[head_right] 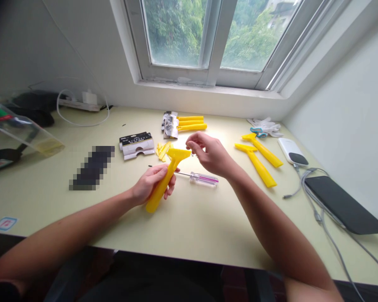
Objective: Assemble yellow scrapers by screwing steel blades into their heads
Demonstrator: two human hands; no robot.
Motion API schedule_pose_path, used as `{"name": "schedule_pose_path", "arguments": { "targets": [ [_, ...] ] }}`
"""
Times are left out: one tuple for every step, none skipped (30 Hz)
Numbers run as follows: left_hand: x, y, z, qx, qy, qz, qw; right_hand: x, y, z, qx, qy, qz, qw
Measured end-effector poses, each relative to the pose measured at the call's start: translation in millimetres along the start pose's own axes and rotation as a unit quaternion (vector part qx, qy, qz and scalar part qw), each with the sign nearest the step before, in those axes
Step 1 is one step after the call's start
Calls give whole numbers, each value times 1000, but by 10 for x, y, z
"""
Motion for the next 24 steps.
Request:
{"name": "schedule_pose_path", "arguments": {
  "targets": [
    [1, 6, -4, 23, 5, 0, 1000, -4, 12, -15, -16, -6, 6, 1000],
    [4, 9, -7, 44, 10, -1, 999, -6, 18, -26, -17, -9, 8, 1000],
    [9, 10, -9, 59, 15, -1, 998, -7, 18, -29, -2, -10, 5, 1000],
    [13, 9, -10, 69, 19, 0, 997, -5, 11, -23, 23, -5, 0, 1000],
    [18, 7, -9, 76, 21, 2, 997, -2, -3, -8, 50, 4, -6, 999],
    [21, 6, -7, 80, 22, 4, 997, 2, -23, 13, 72, 17, -9, 997],
    [23, 5, -4, 81, 22, 7, 996, 7, -44, 39, 88, 32, -11, 996],
    [24, 5, 0, 81, 21, 9, 996, 13, -64, 65, 98, 45, -12, 994],
    [24, 6, 4, 80, 20, 12, 997, 18, -81, 88, 104, 54, -11, 993],
    [23, 6, 8, 79, 19, 14, 997, 22, -92, 106, 107, 59, -9, 992],
    [21, 6, 11, 78, 18, 15, 997, 24, -96, 116, 110, 62, -8, 992],
    [19, 6, 12, 77, 17, 15, 997, 23, -93, 117, 112, 62, -8, 992],
    [17, 4, 11, 74, 14, 13, 997, 18, -85, 105, 117, 60, -10, 991],
    [15, 3, 8, 70, 11, 8, 997, 10, -75, 78, 122, 58, -14, 991],
    [13, 2, 1, 66, 4, -1, 998, -1, -65, 34, 130, 53, -18, 990],
    [10, 4, -9, 61, -7, -14, 998, -15, -60, -27, 139, 47, -20, 989],
    [7, 7, -21, 57, -20, -29, 998, -30, -66, -104, 152, 38, -12, 988],
    [4, 12, -33, 54, -34, -46, 997, -44, -86, -192, 169, 28, 9, 985],
    [0, 20, -43, 53, -47, -63, 995, -55, -120, -285, 188, 19, 40, 981],
    [-4, 28, -51, 54, -58, -79, 994, -62, -166, -376, 206, 12, 76, 975],
    [-9, 36, -56, 56, -64, -91, 992, -65, -220, -459, 221, 8, 110, 969],
    [-13, 43, -56, 58, -68, -99, 991, -62, -280, -527, 230, 9, 137, 963],
    [-18, 49, -54, 59, -69, -104, 990, -57, -340, -577, 235, 12, 154, 960],
    [-22, 53, -50, 58, -69, -105, 990, -51, -398, -612, 238, 16, 160, 958]
  ]
}}
Point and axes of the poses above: each hand's wrist, its own x-axis away from the middle knuckle, its own y-axis out of the back of the hand, z = x × y, the point moved 2 cm from there along -x, towards the middle knuckle, and after that the axes turned 12 degrees about x, right-handed, at the moved point
